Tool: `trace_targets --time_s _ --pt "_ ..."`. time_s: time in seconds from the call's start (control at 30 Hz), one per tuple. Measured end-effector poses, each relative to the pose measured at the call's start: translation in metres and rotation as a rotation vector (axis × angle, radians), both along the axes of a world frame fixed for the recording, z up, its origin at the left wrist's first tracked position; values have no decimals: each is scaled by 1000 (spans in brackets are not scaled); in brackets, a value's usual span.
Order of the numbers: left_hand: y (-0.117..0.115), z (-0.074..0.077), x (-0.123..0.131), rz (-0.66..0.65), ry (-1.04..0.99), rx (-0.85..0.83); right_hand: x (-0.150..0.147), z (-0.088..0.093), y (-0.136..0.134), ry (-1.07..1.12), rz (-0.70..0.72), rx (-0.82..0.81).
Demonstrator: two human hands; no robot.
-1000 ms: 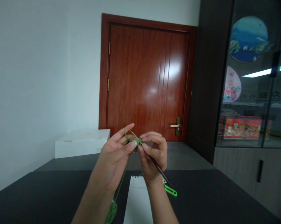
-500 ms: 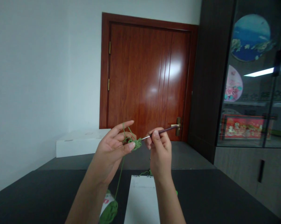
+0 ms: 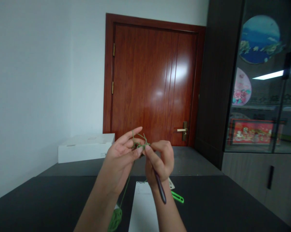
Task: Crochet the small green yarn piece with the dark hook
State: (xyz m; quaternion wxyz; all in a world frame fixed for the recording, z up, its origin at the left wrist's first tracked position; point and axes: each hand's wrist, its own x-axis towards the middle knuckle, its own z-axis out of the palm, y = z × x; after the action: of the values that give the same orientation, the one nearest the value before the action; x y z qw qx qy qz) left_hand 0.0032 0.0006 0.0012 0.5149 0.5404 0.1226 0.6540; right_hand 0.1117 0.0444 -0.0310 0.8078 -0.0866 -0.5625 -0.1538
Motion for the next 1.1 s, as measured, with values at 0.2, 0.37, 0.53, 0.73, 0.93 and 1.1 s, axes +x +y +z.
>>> trace_targets --time_s 0.2,0.37,0.53,0.73,0.93,1.1 --pt "5 2 -3 -372 -72 -159 -8 10 -1 128 577 -107" --pt "6 2 -7 -396 -59 -173 -5 14 -9 182 837 -274" --pt "4 2 -9 -271 3 -93 -4 15 -10 115 925 -353" --pt "-7 1 1 40 16 59 5 11 -4 -31 437 -159" --pt "-3 0 2 -164 -16 -58 2 5 -4 33 62 90" --pt "0 4 -4 -395 -76 -161 -6 14 -8 151 617 -105"
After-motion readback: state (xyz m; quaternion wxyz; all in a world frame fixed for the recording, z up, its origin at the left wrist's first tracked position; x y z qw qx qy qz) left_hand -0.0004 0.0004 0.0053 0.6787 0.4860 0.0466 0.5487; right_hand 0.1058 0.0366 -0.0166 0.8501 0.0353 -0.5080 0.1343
